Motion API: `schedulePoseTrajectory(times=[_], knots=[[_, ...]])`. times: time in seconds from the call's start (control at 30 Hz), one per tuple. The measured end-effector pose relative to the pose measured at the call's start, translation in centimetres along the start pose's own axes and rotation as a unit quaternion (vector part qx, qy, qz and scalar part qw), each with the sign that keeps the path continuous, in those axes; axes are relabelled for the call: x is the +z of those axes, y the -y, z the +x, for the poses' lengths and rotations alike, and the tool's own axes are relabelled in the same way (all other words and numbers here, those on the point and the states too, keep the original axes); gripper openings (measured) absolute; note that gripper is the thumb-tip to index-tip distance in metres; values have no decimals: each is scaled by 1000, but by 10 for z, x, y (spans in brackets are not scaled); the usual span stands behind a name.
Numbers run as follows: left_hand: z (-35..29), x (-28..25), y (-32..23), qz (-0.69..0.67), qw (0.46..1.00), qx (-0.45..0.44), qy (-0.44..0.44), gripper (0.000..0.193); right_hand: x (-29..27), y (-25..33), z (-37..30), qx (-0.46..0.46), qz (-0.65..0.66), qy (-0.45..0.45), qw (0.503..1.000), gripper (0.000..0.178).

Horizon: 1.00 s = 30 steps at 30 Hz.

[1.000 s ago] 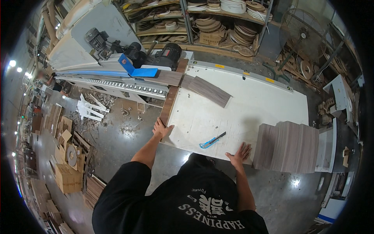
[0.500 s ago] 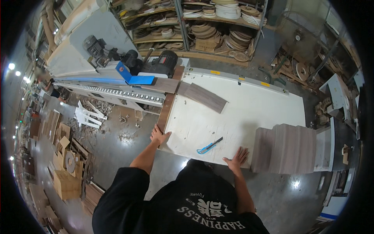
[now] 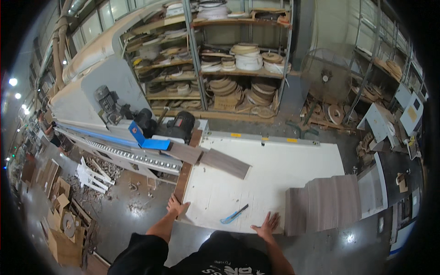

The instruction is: Trimming the edges of wood furniture panels using a utility knife and stacking them in a manufacturing facility.

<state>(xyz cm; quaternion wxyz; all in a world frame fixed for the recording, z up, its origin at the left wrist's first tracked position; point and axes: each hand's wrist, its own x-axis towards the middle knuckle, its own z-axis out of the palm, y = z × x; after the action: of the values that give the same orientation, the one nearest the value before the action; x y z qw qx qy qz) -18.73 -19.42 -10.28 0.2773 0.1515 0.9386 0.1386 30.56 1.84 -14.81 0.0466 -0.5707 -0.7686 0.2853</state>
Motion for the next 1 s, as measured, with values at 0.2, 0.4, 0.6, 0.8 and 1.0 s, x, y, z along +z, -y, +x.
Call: schedulePoseTrajectory(times=[0.2,0.4,0.6,0.8,1.0], knots=[[0,-2,1,-1,1000,-2,4,151,4,-8,7,19,28,47,998,166],[1,-2,-9,4,1000,-14,18,152,-2,-13,14,-6,60,53,997,168],[9,5,-26,5,1000,3,23,152,-70,54,-30,137,0,70,988,122],[13,-15,2,-5,995,-43,87,157,33,-11,15,-25,-80,-22,996,145],[-74,-37,-33,48,997,-22,-52,130,79,-44,17,-45,-72,-94,992,145]])
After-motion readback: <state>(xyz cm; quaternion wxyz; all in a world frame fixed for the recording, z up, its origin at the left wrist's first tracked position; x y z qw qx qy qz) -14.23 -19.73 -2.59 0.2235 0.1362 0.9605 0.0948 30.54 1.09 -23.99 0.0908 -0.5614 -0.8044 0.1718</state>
